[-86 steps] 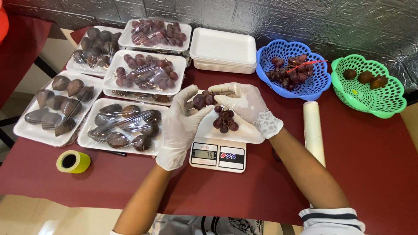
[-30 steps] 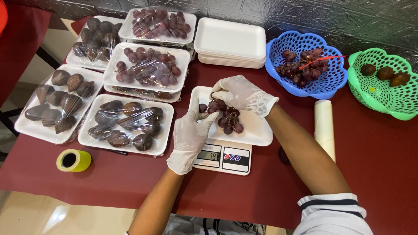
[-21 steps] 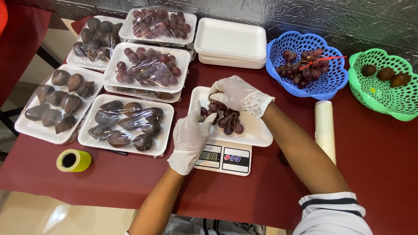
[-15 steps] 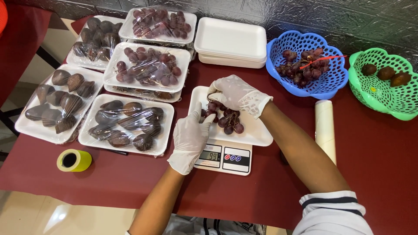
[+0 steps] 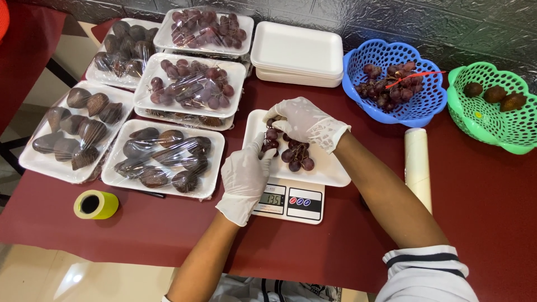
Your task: Sorting, trimming stems with scissors, and weighing grapes on a digital scale for packaging into trays.
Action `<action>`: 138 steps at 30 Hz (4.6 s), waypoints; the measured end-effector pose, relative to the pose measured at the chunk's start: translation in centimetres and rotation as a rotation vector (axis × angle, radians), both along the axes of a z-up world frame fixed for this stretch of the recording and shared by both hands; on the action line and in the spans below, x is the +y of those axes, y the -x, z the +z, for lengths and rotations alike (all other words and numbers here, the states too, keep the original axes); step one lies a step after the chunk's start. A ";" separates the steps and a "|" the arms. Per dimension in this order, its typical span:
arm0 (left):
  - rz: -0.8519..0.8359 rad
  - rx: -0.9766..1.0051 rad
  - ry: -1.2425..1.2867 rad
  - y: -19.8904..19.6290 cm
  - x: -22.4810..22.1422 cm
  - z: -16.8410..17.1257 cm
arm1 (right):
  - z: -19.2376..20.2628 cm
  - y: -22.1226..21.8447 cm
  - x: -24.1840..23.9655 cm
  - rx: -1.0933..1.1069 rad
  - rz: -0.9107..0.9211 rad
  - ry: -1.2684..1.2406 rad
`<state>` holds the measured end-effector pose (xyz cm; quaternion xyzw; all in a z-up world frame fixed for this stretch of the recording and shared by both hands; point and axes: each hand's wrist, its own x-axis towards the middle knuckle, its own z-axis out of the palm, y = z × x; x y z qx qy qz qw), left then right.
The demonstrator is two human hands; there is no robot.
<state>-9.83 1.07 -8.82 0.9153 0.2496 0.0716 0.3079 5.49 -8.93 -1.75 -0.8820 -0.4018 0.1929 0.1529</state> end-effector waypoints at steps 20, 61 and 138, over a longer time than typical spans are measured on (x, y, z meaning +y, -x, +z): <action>-0.027 -0.100 -0.243 -2.3 0.3 -2.1 | 0.4 0.6 -0.9 0.093 -0.038 -0.038; -0.090 -0.532 -0.537 -1.1 1.7 -2.5 | -0.1 0.8 -2.5 -0.042 -0.069 -0.157; -0.703 -0.490 -0.865 -21.7 -6.8 6.8 | -3.0 6.8 -22.8 0.028 -0.583 0.372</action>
